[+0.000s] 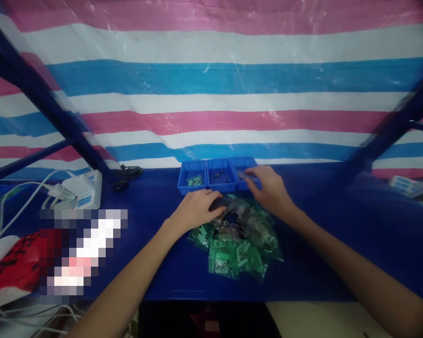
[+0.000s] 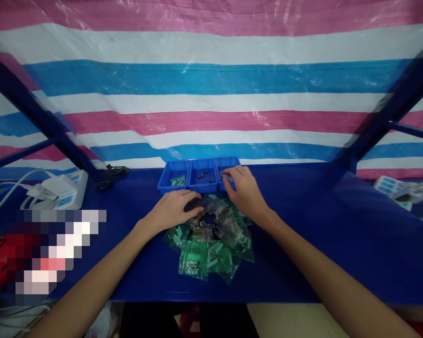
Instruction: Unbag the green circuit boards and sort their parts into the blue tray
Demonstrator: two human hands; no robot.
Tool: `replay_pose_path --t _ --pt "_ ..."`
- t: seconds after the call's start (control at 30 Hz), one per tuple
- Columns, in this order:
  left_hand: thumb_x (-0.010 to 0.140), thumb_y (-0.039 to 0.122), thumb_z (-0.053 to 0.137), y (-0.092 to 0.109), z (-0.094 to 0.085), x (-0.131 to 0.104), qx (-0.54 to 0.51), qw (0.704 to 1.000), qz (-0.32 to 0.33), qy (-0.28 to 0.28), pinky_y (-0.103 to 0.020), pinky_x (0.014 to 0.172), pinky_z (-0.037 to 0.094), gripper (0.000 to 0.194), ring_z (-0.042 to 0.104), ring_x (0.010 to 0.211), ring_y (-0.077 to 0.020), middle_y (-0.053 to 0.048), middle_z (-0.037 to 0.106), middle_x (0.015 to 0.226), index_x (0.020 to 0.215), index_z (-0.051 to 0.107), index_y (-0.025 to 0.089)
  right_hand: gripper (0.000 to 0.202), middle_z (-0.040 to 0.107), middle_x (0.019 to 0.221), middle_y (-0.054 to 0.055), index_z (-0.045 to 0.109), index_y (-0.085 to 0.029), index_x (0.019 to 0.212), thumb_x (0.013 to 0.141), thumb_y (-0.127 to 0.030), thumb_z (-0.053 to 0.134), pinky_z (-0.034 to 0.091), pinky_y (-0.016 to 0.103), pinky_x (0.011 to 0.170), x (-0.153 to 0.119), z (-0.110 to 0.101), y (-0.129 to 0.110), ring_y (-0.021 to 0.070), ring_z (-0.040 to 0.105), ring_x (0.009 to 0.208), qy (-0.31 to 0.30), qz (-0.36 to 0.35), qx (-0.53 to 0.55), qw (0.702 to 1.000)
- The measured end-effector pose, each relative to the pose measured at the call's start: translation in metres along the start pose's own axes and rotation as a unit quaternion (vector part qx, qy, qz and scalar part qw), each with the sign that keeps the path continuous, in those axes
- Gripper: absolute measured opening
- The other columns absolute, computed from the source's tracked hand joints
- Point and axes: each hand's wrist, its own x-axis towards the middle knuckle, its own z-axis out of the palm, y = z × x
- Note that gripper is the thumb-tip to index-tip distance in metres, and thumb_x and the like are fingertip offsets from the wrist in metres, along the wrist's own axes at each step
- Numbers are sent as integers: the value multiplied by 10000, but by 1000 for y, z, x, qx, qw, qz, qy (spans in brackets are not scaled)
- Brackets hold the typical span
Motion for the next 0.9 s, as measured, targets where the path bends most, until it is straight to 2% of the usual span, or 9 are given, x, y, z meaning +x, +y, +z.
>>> replay_pose_path --t 0.1,0.2,0.27,0.4,0.63,0.77,0.9 --pt "931 482 600 -2 -2 0 5 1000 -13 -14 -354 719 529 369 676 846 -244 -59 699 920 1169 629 202 264 670 1019 110 575 -186 1212 962 -207 494 500 410 820 -10 4 -24 271 604 959 -74 -53 38 995" --pt "936 405 588 -3 -4 0 5 1000 -8 -14 -334 697 507 290 673 811 -228 -52 700 884 1139 633 203 226 652 1012 120 586 -171 1174 975 -187 479 498 412 825 -20 11 -40 274 581 964 -149 -92 36 984" --pt "944 348 559 -2 -5 0 13 1000 -1 -8 -317 663 486 221 664 764 -212 -39 690 836 1091 640 204 193 642 979 115 604 -164 1122 979 -177 475 498 404 814 -23 14 -43 269 567 943 -172 -93 34 980" --pt "944 257 518 -1 -7 0 11 1000 19 9 -294 633 462 141 641 712 -184 -19 661 773 962 642 192 168 636 950 107 621 -157 1081 973 -161 492 495 396 806 -24 16 -42 262 559 925 -184 -82 33 979" --pt "943 184 515 6 -11 2 -96 989 32 110 -304 817 498 119 626 897 -169 -36 662 957 961 632 173 163 648 984 112 624 -149 1094 956 -166 538 492 403 817 -22 15 -39 269 563 943 -177 -67 35 981" --pt "938 182 533 10 -11 4 -154 977 10 149 -281 740 483 104 598 825 -146 -30 643 927 928 636 176 150 655 987 103 634 -164 1082 946 -185 575 485 380 811 -20 13 -39 264 572 955 -172 -59 50 982" --pt "948 179 532 10 -8 5 -179 972 -5 149 -266 681 468 111 594 756 -133 -7 644 846 948 642 187 94 684 946 68 661 -185 1001 937 -178 593 465 354 785 -18 10 -40 235 593 911 -166 -37 91 981"
